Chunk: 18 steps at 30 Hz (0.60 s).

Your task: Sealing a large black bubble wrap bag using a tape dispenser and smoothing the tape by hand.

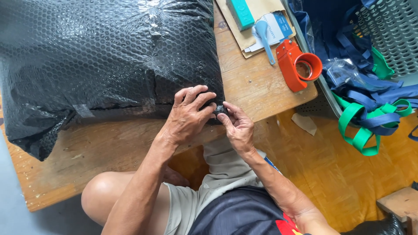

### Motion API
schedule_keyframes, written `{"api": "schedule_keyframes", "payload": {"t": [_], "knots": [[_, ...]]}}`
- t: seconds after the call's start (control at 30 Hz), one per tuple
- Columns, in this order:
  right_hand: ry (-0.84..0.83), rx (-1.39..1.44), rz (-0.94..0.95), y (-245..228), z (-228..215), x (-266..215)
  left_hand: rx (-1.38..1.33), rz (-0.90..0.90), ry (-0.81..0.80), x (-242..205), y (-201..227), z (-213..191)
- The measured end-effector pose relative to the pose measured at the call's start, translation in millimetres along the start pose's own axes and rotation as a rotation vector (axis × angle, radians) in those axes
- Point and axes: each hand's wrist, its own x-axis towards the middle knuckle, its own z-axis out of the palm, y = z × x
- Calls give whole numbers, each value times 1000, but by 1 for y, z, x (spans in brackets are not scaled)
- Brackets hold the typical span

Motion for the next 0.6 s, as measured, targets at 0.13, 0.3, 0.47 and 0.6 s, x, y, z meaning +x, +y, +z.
{"api": "schedule_keyframes", "payload": {"t": [0.13, 0.3, 0.47, 0.6], "knots": [[-22, -155, -166, -10, 2, 1, 11, 13, 6, -2, -2, 0], [-46, -255, -206, -21, -4, 20, 166, -75, 106, 4, -26, -76], [-108, -416, -97, -51, -12, 79, 565, -548, 365, -42, -88, -165], [-157, -559, -179, -48, -14, 128, 614, -923, 336, -150, -142, -186]]}}
